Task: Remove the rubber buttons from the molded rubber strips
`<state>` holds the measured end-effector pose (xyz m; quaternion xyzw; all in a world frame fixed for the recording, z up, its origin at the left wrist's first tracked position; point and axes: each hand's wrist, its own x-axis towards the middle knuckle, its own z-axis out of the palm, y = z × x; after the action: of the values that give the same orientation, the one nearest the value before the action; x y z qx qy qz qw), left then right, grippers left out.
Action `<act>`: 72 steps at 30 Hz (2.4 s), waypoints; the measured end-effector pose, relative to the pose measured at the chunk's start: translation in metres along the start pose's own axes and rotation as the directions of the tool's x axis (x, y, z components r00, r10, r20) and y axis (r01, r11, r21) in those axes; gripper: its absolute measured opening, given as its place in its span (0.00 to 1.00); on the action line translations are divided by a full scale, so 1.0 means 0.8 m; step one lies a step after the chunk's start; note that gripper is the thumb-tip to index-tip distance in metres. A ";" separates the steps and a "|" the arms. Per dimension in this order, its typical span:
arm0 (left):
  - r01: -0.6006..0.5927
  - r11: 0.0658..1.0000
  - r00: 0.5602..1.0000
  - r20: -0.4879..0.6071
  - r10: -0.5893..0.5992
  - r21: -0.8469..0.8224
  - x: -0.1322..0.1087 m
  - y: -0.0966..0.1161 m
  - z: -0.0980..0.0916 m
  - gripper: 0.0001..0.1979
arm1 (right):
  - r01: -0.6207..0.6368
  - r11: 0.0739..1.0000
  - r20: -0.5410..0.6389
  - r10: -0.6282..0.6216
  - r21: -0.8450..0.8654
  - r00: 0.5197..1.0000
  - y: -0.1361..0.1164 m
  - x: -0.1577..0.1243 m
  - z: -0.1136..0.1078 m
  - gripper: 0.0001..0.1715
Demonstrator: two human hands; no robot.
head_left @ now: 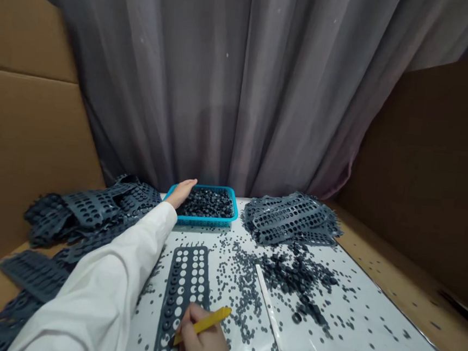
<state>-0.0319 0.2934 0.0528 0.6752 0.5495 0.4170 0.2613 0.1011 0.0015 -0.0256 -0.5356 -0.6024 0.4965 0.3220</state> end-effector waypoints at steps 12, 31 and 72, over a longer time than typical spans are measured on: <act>-0.327 0.907 0.921 0.305 0.242 0.267 -0.153 0.027 -0.055 0.12 | -0.018 0.986 0.082 0.005 0.167 0.997 -0.012 -0.013 -0.005 0.09; -0.252 0.937 0.842 0.533 0.089 0.242 -0.343 0.027 -0.062 0.05 | 0.083 0.990 0.030 -0.087 0.112 0.996 -0.021 0.004 -0.010 0.10; 0.034 0.999 0.944 0.327 -0.045 0.039 -0.339 0.010 -0.063 0.09 | 0.070 0.986 0.018 -0.073 0.151 0.997 -0.022 0.026 -0.013 0.10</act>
<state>-0.0837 0.0257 0.0103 0.7281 0.5188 0.2844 0.3462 0.1003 0.0252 -0.0090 -0.4820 -0.5860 0.5348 0.3720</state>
